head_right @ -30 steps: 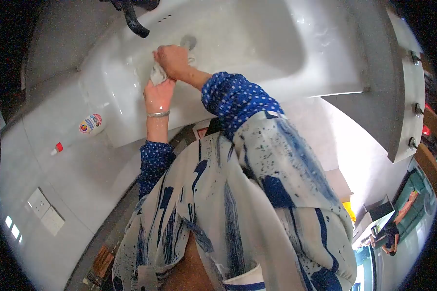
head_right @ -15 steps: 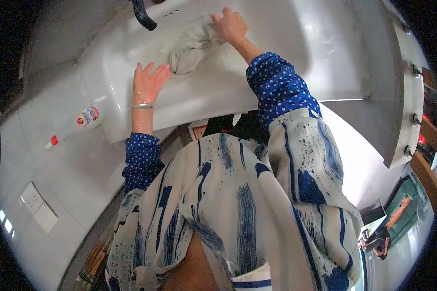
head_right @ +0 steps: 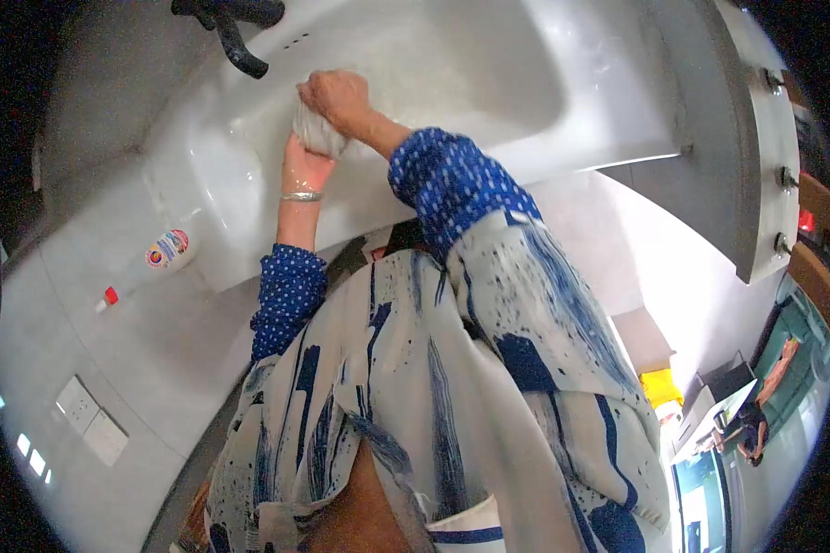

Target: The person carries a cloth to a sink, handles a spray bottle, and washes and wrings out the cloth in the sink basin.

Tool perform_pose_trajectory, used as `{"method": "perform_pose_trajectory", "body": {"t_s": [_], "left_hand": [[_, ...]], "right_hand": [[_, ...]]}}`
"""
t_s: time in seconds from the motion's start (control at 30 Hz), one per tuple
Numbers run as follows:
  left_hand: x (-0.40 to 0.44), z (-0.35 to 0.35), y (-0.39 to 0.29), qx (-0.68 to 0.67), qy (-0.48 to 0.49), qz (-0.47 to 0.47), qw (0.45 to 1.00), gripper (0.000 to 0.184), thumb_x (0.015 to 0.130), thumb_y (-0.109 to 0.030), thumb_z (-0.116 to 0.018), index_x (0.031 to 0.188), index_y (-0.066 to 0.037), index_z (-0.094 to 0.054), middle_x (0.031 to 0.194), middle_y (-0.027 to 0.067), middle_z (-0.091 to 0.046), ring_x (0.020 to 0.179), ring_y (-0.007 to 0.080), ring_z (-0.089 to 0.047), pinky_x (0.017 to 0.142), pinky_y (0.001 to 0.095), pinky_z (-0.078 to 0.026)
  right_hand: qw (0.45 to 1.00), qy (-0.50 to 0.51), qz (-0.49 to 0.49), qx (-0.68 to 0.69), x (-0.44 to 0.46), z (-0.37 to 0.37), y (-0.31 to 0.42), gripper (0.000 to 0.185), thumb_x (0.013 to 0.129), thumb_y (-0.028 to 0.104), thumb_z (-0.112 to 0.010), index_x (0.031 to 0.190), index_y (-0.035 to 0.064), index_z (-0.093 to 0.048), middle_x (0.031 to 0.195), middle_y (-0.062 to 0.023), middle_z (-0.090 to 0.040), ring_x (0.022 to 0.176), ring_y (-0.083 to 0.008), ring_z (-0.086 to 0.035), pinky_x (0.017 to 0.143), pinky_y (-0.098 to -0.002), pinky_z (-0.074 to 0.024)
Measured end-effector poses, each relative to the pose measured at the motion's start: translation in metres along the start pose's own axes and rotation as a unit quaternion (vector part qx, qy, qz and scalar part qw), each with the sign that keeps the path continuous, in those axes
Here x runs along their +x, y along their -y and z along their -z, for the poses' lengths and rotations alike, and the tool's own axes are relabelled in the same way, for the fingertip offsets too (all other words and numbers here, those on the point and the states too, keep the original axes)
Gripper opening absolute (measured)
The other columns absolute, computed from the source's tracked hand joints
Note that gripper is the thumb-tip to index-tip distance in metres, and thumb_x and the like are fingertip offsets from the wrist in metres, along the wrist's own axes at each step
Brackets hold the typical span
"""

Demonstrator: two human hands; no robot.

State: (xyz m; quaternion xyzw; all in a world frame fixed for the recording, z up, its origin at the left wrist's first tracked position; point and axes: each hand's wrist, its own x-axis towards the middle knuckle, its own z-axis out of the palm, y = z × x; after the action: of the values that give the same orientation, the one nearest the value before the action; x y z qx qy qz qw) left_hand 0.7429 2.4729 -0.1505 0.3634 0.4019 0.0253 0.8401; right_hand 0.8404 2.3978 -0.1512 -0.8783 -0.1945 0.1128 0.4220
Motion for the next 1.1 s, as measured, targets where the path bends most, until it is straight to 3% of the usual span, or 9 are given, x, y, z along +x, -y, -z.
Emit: {"method": "perform_pose_trajectory", "body": {"t_s": [0.2,0.4,0.47,0.53,0.63,0.8,0.87,0.97,1.1], "left_hand": [[0.002,0.006,-0.015,-0.008,0.032,-0.006,0.999,0.037,0.089,-0.024,-0.038,0.121,-0.007,-0.044,0.12,0.0086,-0.049,0.113,0.0235,-0.046,0.093,0.0424,-0.039],[0.001,0.003,0.001,-0.035,0.131,-0.008,0.991,0.035,0.085,-0.019,-0.045,0.115,-0.002,-0.048,0.113,0.0092,-0.052,0.108,0.0217,-0.049,0.091,0.0385,-0.039],[-0.011,-0.013,-0.012,-0.049,-0.063,0.023,0.997,0.034,0.087,-0.024,-0.043,0.113,-0.002,-0.049,0.115,0.0083,-0.051,0.107,0.0199,-0.049,0.093,0.034,-0.038],[-0.024,0.006,-0.01,0.207,0.172,-0.136,0.954,0.037,0.09,-0.026,-0.037,0.121,-0.007,-0.045,0.117,0.0082,-0.049,0.11,0.0221,-0.046,0.094,0.0353,-0.037],[-0.013,0.005,-0.004,-0.083,-0.044,-0.01,0.996,0.041,0.09,-0.026,-0.037,0.126,-0.007,-0.039,0.117,0.0074,-0.049,0.11,0.0235,-0.046,0.094,0.0391,-0.037],[-0.001,0.02,-0.002,-0.047,0.039,0.006,0.998,0.033,0.089,-0.024,-0.039,0.119,-0.01,-0.045,0.117,0.0057,-0.049,0.111,0.0203,-0.045,0.094,0.0392,-0.037],[0.084,0.142,0.03,0.065,0.315,-0.091,0.943,0.028,0.088,-0.021,-0.04,0.113,-0.011,-0.048,0.115,0.0046,-0.05,0.109,0.0184,-0.046,0.092,0.0358,-0.039],[-0.012,0.014,-0.008,-0.073,0.065,-0.017,0.995,0.027,0.089,-0.024,-0.04,0.111,-0.01,-0.049,0.115,0.0026,-0.051,0.106,0.0187,-0.048,0.09,0.0338,-0.04],[-0.044,0.01,-0.003,-0.059,0.059,0.114,0.99,0.039,0.091,-0.031,-0.04,0.12,-0.004,-0.04,0.119,0.0153,-0.047,0.11,0.0296,-0.046,0.093,0.0428,-0.037]], "right_hand": [[0.957,-0.099,0.255,0.097,-0.072,-0.006,0.062,0.013,0.078,0.024,-0.057,0.072,0.0132,-0.056,0.066,-0.0078,-0.059,0.063,-0.029,-0.058,0.054,-0.0386,-0.0445],[0.998,-0.054,-0.031,0.018,-0.006,-0.013,-0.016,0.022,0.082,0.03,-0.052,0.079,0.0092,-0.057,0.078,-0.0126,-0.061,0.072,-0.0299,-0.059,0.057,-0.0408,-0.0462],[0.981,-0.108,0.056,0.154,-0.047,-0.028,0.013,0.023,0.081,0.03,-0.054,0.075,0.008,-0.057,0.076,-0.0133,-0.06,0.074,-0.0316,-0.059,0.061,-0.0418,-0.0462],[0.973,-0.108,0.116,0.166,-0.074,-0.02,0.041,0.025,0.081,0.032,-0.054,0.073,0.0085,-0.057,0.072,-0.0132,-0.06,0.072,-0.0325,-0.058,0.062,-0.0428,-0.0456],[0.994,-0.015,0.052,0.09,-0.036,-0.014,0.015,0.027,0.081,0.033,-0.054,0.074,0.008,-0.058,0.069,-0.0143,-0.06,0.067,-0.0329,-0.058,0.059,-0.0428,-0.045],[0.993,-0.048,0.059,0.089,-0.033,-0.017,0.028,0.02,0.077,0.028,-0.056,0.076,0.0086,-0.058,0.071,-0.0143,-0.061,0.065,-0.0318,-0.059,0.056,-0.0425,-0.0443],[0.976,-0.052,0.145,0.156,-0.076,-0.019,0.065,0.022,0.081,0.032,-0.053,0.077,0.0114,-0.057,0.073,-0.0129,-0.06,0.071,-0.0333,-0.058,0.062,-0.0412,-0.0455],[0.992,-0.017,0.084,0.094,-0.038,-0.042,0.017,0.028,0.081,0.038,-0.054,0.075,0.0105,-0.057,0.073,-0.0115,-0.06,0.071,-0.0311,-0.059,0.06,-0.0412,-0.0459],[0.98,0.019,0.175,-0.096,0.012,-0.015,-0.074,0.038,0.083,0.045,-0.048,0.077,0.0099,-0.059,0.076,-0.0117,-0.061,0.073,-0.03,-0.06,0.062,-0.0405,-0.0469]]}}
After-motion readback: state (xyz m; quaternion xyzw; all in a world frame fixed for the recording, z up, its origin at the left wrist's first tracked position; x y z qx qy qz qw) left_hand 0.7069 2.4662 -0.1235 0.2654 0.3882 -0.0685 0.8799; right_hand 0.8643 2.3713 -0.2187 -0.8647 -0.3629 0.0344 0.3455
